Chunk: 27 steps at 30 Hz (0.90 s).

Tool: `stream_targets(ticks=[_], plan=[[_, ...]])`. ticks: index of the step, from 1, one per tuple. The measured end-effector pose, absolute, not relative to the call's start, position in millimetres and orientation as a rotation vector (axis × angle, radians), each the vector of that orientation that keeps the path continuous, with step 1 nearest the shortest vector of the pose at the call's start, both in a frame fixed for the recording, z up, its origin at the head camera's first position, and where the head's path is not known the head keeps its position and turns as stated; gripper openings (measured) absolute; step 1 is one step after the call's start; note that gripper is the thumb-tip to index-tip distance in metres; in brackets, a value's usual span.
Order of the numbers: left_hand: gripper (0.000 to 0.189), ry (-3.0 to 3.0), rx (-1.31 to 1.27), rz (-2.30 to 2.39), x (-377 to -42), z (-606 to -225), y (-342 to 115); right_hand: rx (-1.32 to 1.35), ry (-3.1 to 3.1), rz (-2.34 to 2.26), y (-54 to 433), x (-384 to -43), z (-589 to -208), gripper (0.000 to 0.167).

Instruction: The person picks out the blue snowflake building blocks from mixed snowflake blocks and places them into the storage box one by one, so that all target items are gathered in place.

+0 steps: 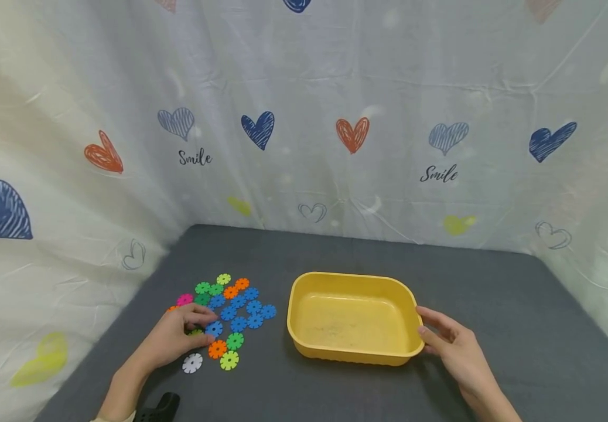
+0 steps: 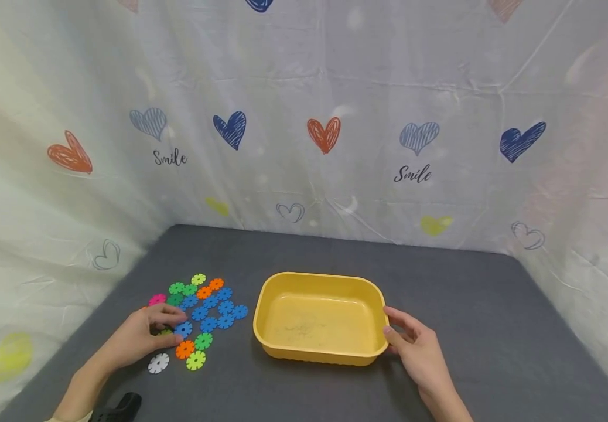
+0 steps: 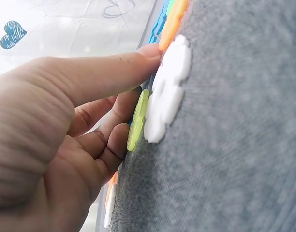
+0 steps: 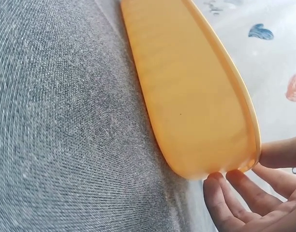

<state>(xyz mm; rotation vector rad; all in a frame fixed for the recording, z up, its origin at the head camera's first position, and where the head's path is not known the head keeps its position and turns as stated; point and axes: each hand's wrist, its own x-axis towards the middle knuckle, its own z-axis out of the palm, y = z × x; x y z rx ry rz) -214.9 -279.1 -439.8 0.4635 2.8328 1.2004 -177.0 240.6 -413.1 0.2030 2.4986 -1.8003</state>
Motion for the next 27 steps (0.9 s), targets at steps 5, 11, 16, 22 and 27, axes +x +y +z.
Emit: stream_targets(ticks=[5,11,16,22,27], plan=[[0.041,2.803,0.448,1.232,-213.9,-440.4,-281.2,0.205,2.488,-1.807,239.9,-177.1,-413.7,0.052],[0.041,2.818,0.442,1.226,-214.1,-439.6,-280.1,0.195,2.491,-1.815,240.6,-177.8,-413.4,0.052],[0.039,2.846,0.431,1.199,-213.4,-438.6,-279.4,0.191,2.498,-1.817,240.5,-178.2,-414.1,0.052],[0.037,2.886,0.440,1.174,-212.1,-438.1,-278.1,0.191,2.507,-1.808,239.7,-176.8,-413.5,0.051],[0.032,2.891,0.471,1.197,-213.1,-439.7,-277.3,0.193,2.517,-1.796,239.8,-176.0,-412.6,0.050]])
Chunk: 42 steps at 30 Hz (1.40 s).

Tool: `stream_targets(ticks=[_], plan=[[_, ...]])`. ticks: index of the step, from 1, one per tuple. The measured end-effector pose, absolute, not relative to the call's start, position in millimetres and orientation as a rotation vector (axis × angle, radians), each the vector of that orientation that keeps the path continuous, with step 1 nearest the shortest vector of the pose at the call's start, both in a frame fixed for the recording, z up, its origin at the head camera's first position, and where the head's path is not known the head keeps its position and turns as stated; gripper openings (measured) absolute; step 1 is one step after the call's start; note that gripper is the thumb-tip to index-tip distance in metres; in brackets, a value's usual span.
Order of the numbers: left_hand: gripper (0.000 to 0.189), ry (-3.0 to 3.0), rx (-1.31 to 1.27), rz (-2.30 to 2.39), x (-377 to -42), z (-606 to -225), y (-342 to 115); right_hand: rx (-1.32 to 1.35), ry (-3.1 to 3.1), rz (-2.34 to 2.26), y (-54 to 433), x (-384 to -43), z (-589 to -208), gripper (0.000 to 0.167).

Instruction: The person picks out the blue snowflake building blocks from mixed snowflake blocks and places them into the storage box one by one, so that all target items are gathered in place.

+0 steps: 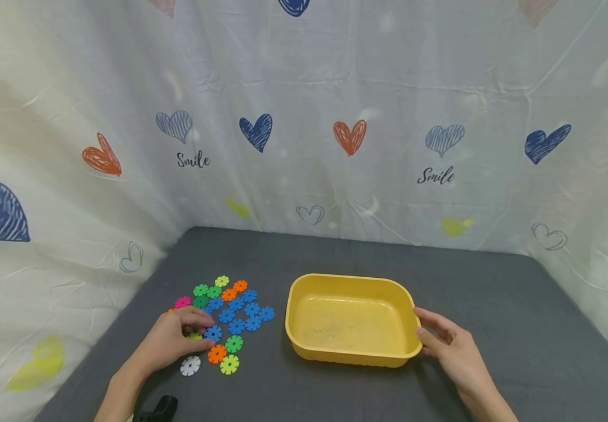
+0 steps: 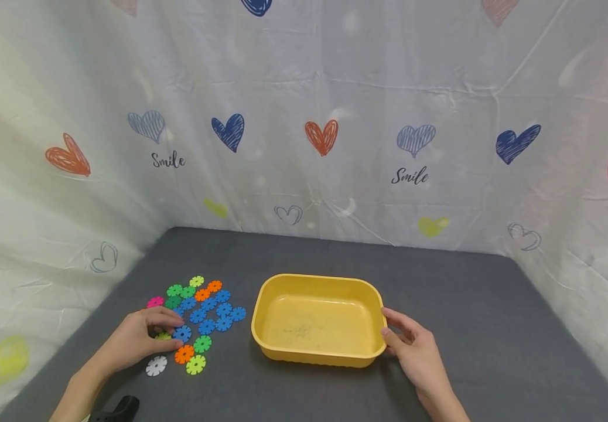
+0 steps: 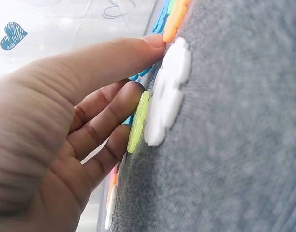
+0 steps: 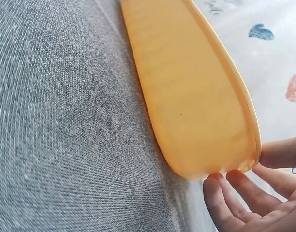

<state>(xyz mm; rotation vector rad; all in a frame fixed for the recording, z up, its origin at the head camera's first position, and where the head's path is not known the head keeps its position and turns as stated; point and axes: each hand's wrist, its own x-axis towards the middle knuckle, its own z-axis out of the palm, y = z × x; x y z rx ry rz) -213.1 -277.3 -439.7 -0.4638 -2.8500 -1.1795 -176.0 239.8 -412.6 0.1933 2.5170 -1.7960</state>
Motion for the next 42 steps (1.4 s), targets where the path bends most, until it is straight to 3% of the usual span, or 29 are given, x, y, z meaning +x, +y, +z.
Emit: stream_targets(ticks=[5,13,42], plan=[[0.030,-2.831,-0.486,-1.201,-212.9,-442.0,-277.8,0.194,2.518,-1.793,239.3,-175.8,-411.8,0.050],[0.046,-2.821,-0.517,-1.281,-214.1,-444.4,-277.4,0.214,2.506,-1.803,239.4,-176.3,-412.7,0.052],[0.041,-2.770,-0.404,-1.216,-210.2,-440.7,-270.9,0.189,2.485,-1.843,239.2,-175.4,-411.7,0.052]])
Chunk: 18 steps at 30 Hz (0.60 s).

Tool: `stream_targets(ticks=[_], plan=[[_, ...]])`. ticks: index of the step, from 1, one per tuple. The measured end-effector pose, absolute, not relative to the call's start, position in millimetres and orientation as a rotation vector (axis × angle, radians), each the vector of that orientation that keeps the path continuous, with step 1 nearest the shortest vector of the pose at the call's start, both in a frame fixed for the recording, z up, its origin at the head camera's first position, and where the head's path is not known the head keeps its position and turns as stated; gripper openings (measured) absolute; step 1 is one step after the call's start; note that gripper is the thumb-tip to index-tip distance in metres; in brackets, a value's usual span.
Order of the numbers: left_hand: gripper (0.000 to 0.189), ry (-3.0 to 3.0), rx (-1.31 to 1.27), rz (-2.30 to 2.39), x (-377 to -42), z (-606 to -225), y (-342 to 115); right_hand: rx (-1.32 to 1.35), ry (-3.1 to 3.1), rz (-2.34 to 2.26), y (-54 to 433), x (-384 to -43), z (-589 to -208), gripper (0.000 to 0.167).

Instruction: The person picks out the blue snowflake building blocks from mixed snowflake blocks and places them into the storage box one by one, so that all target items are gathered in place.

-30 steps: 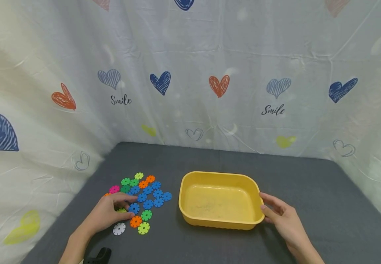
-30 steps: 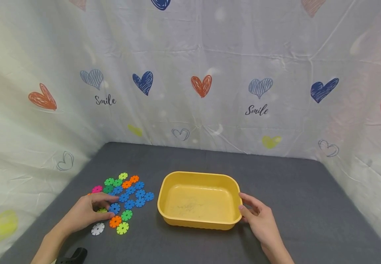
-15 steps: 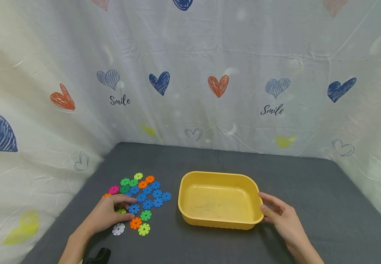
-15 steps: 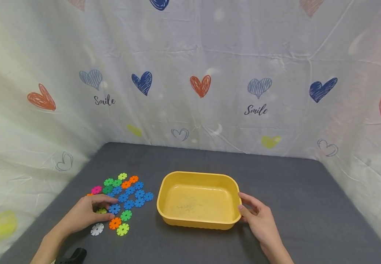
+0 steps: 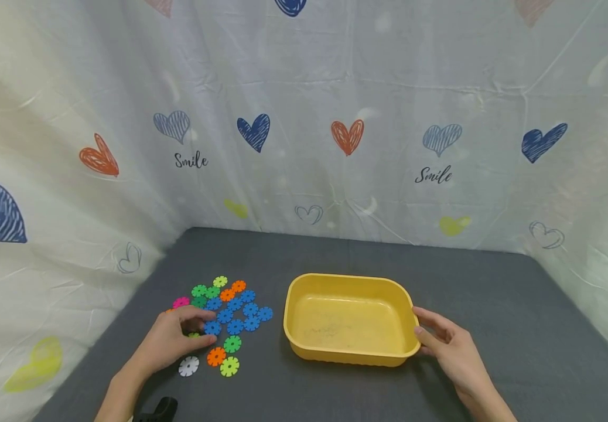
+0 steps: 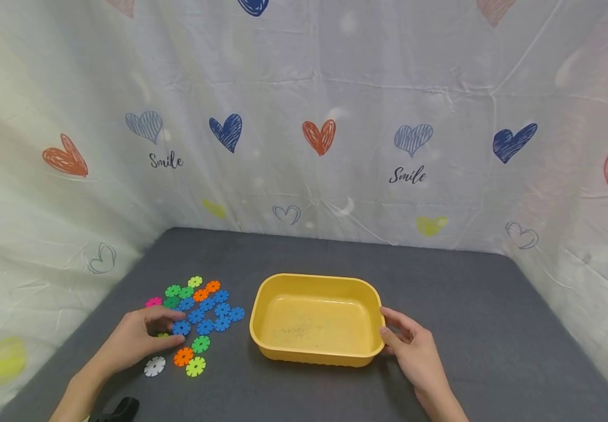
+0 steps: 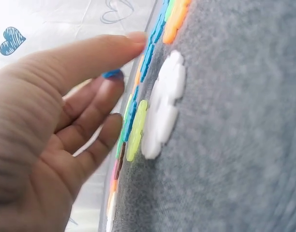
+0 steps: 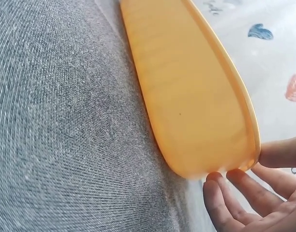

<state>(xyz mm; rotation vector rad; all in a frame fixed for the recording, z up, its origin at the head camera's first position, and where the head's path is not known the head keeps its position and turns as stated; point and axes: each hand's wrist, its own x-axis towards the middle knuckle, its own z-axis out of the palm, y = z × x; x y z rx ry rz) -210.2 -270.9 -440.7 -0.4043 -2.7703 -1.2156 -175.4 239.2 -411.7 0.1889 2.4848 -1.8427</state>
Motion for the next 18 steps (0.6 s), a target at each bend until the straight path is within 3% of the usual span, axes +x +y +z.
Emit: stream_targets(ticks=[18], plan=[[0.039,-2.612,-0.425,-1.162,-206.5,-436.6,-256.8,0.287,2.605,-1.750,239.1,-172.4,-409.8,0.050]])
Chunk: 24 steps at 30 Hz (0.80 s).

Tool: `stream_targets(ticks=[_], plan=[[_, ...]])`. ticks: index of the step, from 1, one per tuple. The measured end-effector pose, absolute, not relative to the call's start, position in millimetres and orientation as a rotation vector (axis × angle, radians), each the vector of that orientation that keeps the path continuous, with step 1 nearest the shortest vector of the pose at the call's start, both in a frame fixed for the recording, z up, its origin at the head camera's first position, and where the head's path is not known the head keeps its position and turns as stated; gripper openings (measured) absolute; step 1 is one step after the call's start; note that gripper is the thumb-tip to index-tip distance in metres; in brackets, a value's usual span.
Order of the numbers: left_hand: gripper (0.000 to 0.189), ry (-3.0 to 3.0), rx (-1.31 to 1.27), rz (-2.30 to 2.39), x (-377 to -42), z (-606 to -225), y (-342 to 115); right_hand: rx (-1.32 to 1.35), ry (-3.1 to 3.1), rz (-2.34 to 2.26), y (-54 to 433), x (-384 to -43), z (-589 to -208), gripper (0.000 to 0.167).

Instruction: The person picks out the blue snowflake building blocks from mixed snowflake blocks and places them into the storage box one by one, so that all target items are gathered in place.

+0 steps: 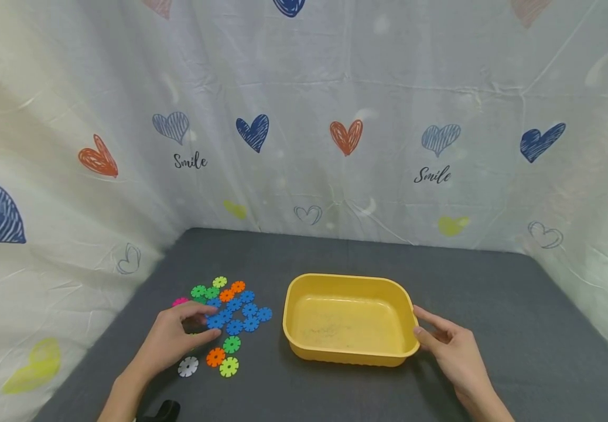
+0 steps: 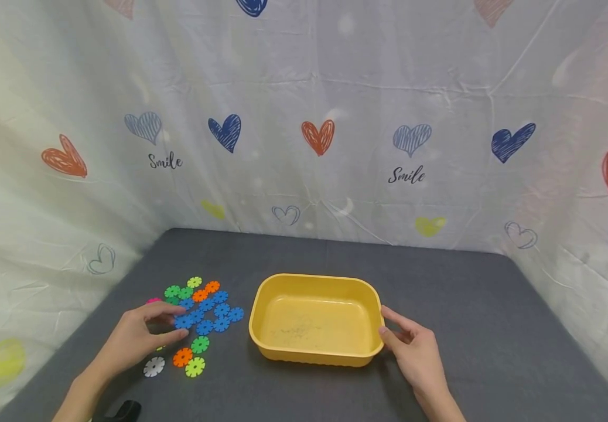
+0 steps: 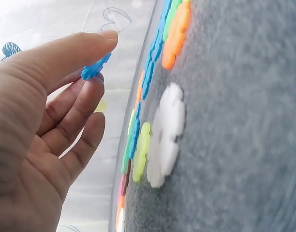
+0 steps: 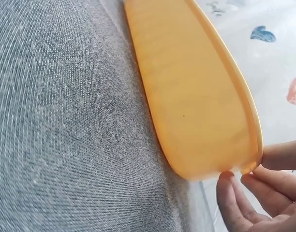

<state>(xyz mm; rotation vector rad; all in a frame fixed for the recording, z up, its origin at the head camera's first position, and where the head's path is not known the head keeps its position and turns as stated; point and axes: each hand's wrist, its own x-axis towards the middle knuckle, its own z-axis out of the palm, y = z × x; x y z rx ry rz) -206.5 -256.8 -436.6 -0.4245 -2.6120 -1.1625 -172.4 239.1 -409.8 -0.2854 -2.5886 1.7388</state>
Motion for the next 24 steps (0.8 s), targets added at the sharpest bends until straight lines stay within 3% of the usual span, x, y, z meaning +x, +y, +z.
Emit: stream_targets(ticks=[24], plan=[[0.038,-2.449,-0.533,-1.224,-202.2,-416.6,-210.4,-0.289,-2.588,1.689,236.2,-172.7,-410.2,0.048]])
